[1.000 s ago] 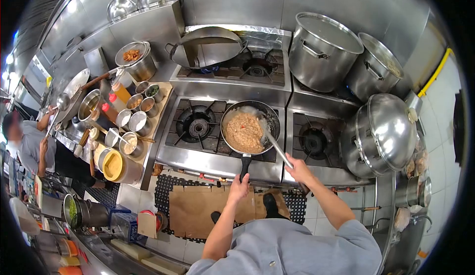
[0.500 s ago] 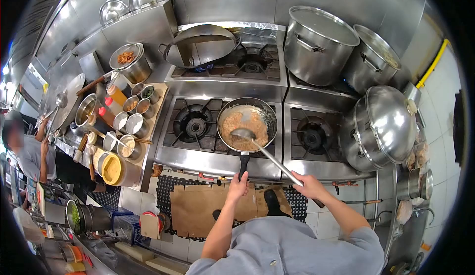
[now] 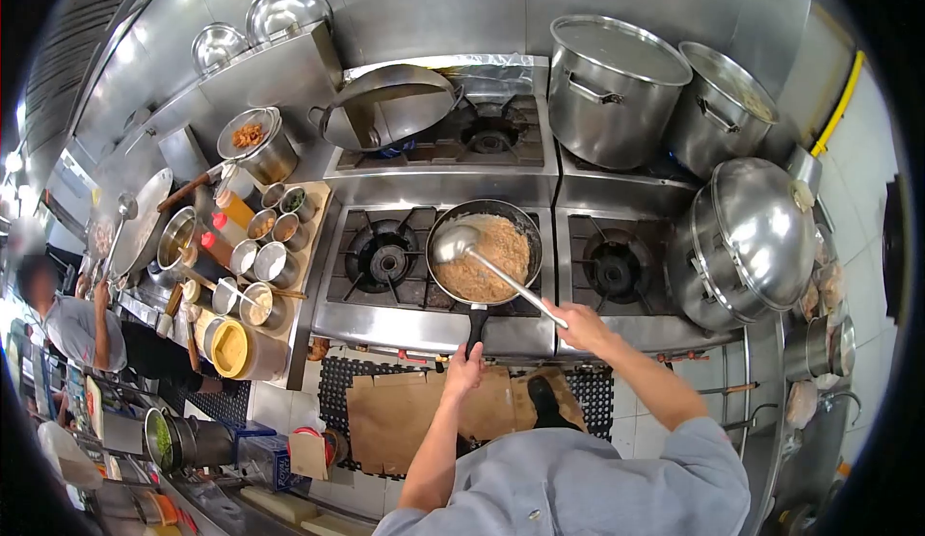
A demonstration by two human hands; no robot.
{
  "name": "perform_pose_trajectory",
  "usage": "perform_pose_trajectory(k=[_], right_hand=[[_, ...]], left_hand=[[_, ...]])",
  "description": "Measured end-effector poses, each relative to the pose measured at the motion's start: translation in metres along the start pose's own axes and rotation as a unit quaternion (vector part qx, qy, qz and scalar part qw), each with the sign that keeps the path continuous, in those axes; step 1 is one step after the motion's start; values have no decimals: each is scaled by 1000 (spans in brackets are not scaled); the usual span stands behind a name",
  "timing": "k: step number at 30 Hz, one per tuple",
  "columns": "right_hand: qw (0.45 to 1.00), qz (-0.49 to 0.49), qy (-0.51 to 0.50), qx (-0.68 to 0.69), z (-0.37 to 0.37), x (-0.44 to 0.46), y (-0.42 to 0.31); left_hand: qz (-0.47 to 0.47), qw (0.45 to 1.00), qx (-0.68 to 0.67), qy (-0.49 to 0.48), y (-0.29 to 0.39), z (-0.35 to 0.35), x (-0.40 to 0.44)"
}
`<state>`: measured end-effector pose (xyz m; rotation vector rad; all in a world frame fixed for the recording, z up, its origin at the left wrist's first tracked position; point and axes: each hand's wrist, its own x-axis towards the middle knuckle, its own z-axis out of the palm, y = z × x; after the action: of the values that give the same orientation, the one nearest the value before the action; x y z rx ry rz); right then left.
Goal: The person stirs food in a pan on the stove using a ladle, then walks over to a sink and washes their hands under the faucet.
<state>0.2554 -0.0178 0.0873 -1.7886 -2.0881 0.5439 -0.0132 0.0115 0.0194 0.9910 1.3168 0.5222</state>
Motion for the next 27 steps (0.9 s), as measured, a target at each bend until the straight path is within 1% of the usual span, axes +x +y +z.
perform_pose_trajectory(k=[1, 2, 4, 5, 7, 8, 9, 10, 11, 12, 14, 16, 17, 18, 20, 21, 22, 25, 27], right_hand=[[999, -2, -28, -21, -7, -9, 7], [999, 1, -29, -22, -21, -17, 17], [992, -25, -98, -74, -51, -34, 31], [992, -26, -98, -74, -61, -41, 34], [996, -5, -86, 11, -75, -49, 38], [996, -4, -86, 10, -71, -45, 41], [997, 12, -39, 67, -61, -38, 46], [992, 27, 6, 123, -60, -30, 35], [983, 115, -20, 140, -61, -19, 24], [983, 113, -21, 142, -55, -5, 13], [940, 252, -74, 219, -40, 19, 3], [958, 192, -93, 190, -26, 24, -5], [984, 93, -57, 138, -12, 21, 6], [984, 97, -58, 139, -15, 14, 9], [989, 51, -108, 89, -25, -4, 16], [988, 38, -125, 84, -50, -13, 11], [992, -8, -116, 49, -68, -22, 13], [993, -29, -116, 22, -92, -39, 33], [996, -6, -70, 62, -97, -38, 36]], left_hand=[[-3, 1000, 1, -3, -3, 0, 0], [-7, 1000, -19, -5, -5, 0, 2], [-11, 999, -41, -5, -8, 1, 3], [-12, 999, -44, -6, -9, 0, 3], [-10, 999, -47, -6, -8, -1, 5], [-15, 999, -49, -4, -9, -1, 6], [-20, 998, -52, -3, -9, 1, 6], [-21, 998, -53, -3, -10, 2, 5], [-21, 998, -51, -8, -9, 2, 5], [-20, 999, -47, -11, -8, 0, 5], [-18, 999, -47, -6, -3, 1, 2], [-17, 999, -46, -1, 0, 1, 1], [-10, 999, -53, -4, 0, 1, 1], [-4, 998, -59, -8, -1, 2, 0], [-8, 998, -61, -10, -4, 3, 1], [-7, 999, -50, -6, -4, 2, 1], [-5, 999, -39, 0, -3, 2, 1], [-20, 998, -54, 1, -2, 2, 2], [-22, 998, -65, -2, -7, 1, 3]])
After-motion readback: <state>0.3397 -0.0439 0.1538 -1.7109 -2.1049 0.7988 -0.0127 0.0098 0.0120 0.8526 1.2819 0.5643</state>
